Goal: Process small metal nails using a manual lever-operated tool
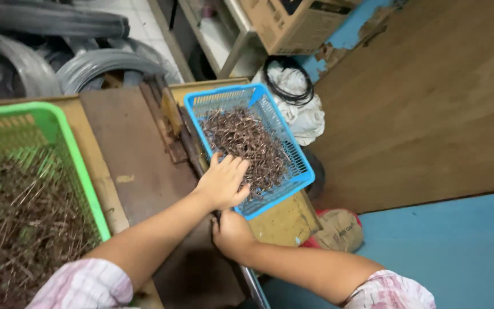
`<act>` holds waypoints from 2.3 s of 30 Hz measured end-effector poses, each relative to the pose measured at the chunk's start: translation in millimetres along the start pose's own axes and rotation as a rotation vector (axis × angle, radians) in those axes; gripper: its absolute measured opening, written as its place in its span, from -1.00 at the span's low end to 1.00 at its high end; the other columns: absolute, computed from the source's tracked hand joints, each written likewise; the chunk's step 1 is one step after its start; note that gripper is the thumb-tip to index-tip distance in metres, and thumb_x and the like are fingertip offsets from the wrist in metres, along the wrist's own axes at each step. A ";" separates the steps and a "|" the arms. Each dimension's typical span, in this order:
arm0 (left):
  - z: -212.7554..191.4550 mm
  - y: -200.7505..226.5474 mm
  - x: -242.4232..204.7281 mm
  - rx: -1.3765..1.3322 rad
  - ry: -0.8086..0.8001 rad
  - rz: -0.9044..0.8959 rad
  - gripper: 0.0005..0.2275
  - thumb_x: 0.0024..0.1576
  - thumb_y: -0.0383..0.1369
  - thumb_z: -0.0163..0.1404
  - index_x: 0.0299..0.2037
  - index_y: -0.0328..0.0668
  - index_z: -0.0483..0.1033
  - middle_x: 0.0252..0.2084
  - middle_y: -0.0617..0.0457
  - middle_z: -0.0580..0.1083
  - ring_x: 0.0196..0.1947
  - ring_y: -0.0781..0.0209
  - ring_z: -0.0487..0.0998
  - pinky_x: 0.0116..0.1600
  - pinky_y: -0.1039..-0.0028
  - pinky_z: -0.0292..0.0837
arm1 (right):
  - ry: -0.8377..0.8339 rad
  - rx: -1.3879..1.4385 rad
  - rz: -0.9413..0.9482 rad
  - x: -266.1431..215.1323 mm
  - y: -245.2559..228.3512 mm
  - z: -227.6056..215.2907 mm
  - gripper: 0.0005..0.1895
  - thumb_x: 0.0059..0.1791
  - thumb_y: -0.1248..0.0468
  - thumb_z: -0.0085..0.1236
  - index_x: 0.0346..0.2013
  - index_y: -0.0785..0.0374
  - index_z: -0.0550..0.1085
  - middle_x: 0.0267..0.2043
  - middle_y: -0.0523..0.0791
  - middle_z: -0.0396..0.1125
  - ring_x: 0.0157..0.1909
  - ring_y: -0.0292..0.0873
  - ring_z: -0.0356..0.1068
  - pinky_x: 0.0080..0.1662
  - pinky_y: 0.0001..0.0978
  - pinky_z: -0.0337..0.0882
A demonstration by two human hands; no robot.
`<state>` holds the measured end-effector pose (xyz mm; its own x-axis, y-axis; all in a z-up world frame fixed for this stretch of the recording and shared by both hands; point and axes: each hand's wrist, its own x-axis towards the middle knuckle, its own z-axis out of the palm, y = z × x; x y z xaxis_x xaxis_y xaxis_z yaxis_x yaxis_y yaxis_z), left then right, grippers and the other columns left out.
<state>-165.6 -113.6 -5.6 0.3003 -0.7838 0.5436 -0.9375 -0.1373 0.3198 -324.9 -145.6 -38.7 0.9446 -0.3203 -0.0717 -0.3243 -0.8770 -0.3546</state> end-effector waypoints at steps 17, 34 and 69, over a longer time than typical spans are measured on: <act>1.0 -2.3 1.2 -0.037 -0.039 -0.016 -0.54 0.17 0.01 -0.06 0.08 -0.19 0.43 -0.04 -0.11 0.49 -0.05 -0.16 0.47 0.12 -0.17 0.26 | -0.051 0.020 0.085 4.3 -11.2 -13.8 -0.76 0.06 0.23 0.06 -0.15 0.39 0.49 -0.18 0.29 0.50 -0.11 0.47 0.47 -0.05 0.37 0.38; -34.8 -142.0 -45.3 -0.023 -0.057 -0.959 -0.53 0.19 -0.31 0.10 0.30 -0.16 0.29 0.20 -0.22 0.38 0.34 -0.32 0.29 0.37 -0.62 -0.26 | -0.218 0.106 0.220 -14.8 -100.3 -101.4 -0.13 0.15 0.24 0.02 0.69 0.01 -0.14 0.08 0.42 0.45 0.19 0.50 0.45 0.19 0.36 0.51; -61.9 -158.8 14.0 0.268 -0.247 -0.933 -0.68 0.32 -0.47 -0.14 0.08 -0.17 0.72 0.18 -0.09 0.59 0.33 -0.31 0.34 0.33 -0.70 -0.35 | -0.214 0.127 0.240 -12.0 -96.8 -104.3 -0.06 0.10 0.21 0.13 0.68 -0.27 -0.11 0.16 0.37 0.44 0.22 0.43 0.46 0.23 0.25 0.51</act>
<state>-1.7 -65.3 -0.7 0.9194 -0.3927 -0.0211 -0.3637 -0.8696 0.3340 -310.2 -94.2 93.8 0.8358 -0.4175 -0.3564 -0.5421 -0.7302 -0.4159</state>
